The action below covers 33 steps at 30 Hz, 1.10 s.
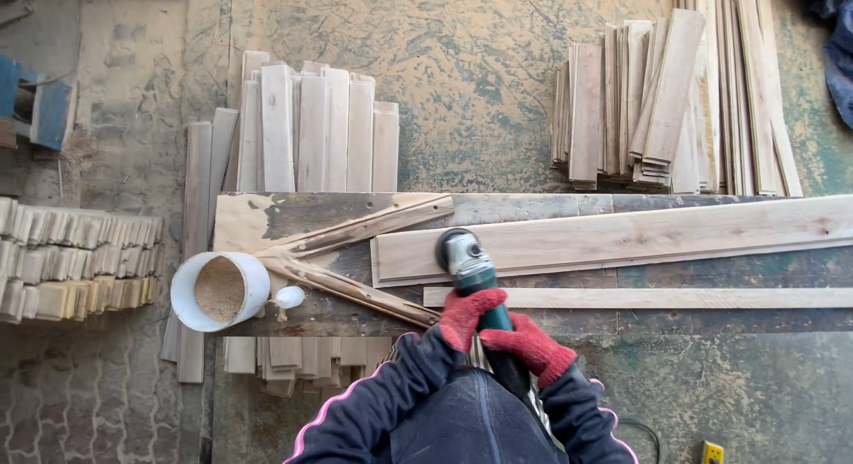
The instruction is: Sanding a wooden plank on a workbench using an angle grinder with a sanding disc attachment.
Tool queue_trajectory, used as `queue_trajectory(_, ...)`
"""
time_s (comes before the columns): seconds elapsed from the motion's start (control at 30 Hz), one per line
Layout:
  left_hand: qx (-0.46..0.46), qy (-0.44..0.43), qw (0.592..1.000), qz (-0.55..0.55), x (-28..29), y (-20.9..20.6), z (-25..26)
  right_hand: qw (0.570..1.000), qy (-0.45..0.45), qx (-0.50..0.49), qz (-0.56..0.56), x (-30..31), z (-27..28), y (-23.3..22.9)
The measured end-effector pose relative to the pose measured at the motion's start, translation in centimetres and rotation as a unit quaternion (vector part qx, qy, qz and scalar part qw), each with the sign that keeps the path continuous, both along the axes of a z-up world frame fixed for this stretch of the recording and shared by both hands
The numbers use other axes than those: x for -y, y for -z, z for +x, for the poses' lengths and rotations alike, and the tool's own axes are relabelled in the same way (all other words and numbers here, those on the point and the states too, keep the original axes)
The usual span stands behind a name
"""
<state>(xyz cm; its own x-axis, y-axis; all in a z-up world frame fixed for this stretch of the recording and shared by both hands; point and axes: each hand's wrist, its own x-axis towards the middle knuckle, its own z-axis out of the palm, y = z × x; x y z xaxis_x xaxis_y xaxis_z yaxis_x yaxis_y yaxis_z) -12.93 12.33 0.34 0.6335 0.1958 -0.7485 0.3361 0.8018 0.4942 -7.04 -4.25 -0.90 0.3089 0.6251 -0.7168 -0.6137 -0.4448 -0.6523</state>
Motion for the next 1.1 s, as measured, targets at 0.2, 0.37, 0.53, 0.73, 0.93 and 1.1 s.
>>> queue_trajectory(0.2, -0.082, -0.072, 0.993, 0.042, -3.7, -0.6, -3.7, 0.997, -0.041, 0.054, -0.040, -6.7, -2.6, -4.2)
queue_trajectory(0.37, 0.092, 0.019, 0.995, 0.045, -4.4, -7.1, -3.6, 0.992, -0.061, 0.106, 0.032, -5.9, -1.3, -9.1)
queue_trajectory(0.53, 0.054, 0.145, 0.981, 0.119, -1.1, -7.7, 0.0, 0.976, 0.055, 0.210, 0.016, -1.9, 0.4, -13.7)
queue_trajectory(0.73, 0.377, 0.473, 0.795, 0.055, 2.7, -11.1, 8.1, 0.912, 0.310, 0.197, 0.181, 9.3, 2.1, -11.7)
queue_trajectory(0.93, 0.179, 0.496, 0.565, 0.635, 8.2, 5.8, 21.2, 0.805, 0.501, 0.191, 0.255, 22.2, 1.1, -10.2)
queue_trajectory(1.1, 0.115, 0.537, 0.417, 0.725, 17.9, 6.9, 29.6, 0.701, 0.635, 0.237, 0.223, 31.2, -2.6, -8.2)
